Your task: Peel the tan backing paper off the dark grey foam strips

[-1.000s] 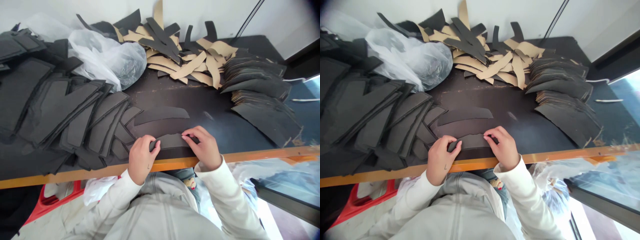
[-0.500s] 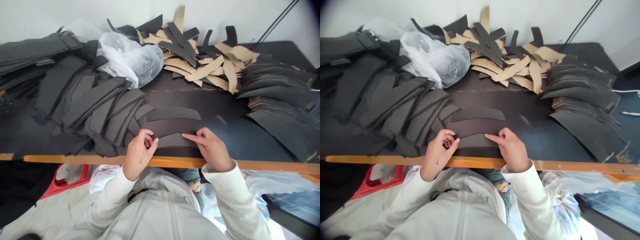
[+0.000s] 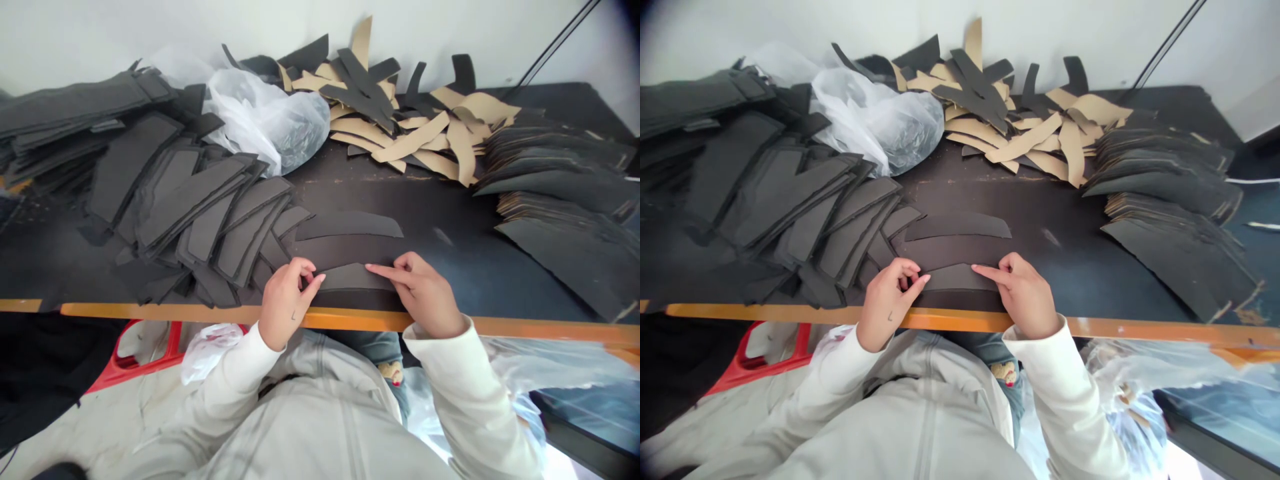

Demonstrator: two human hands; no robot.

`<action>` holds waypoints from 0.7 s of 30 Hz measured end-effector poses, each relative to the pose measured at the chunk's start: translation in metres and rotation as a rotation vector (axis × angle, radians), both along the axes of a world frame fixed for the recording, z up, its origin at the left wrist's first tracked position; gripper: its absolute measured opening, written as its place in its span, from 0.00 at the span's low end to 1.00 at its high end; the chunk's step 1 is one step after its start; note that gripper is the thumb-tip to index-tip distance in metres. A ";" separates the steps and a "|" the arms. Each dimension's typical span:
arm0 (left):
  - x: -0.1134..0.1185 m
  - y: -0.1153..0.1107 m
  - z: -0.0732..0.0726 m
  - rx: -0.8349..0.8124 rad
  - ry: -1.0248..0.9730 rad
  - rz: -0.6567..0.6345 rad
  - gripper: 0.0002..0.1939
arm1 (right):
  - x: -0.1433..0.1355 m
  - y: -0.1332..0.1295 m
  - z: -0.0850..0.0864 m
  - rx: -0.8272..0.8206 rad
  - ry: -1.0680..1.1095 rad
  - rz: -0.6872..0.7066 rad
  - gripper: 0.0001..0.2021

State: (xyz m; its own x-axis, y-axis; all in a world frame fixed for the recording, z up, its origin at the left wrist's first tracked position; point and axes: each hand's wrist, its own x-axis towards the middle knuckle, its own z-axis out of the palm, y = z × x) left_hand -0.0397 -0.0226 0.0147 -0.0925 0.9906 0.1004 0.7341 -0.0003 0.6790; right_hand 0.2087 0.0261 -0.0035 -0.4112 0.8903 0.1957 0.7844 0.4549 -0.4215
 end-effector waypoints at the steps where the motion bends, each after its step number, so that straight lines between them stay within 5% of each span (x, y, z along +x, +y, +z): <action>1: 0.000 0.000 -0.001 0.005 0.011 -0.008 0.05 | 0.000 0.000 0.000 0.000 -0.001 0.002 0.20; 8: -0.003 -0.002 0.000 0.012 0.096 -0.086 0.02 | -0.001 0.001 0.001 -0.005 0.016 -0.002 0.20; 14: -0.004 0.004 0.018 0.110 0.520 -0.163 0.10 | 0.000 0.001 0.002 -0.018 0.024 0.011 0.19; 17: 0.006 0.013 0.023 0.206 0.491 -0.415 0.14 | 0.000 0.003 0.001 -0.022 0.036 0.015 0.20; 21: 0.024 0.020 0.010 0.196 0.410 -0.797 0.26 | 0.001 0.007 0.001 -0.056 0.115 0.015 0.16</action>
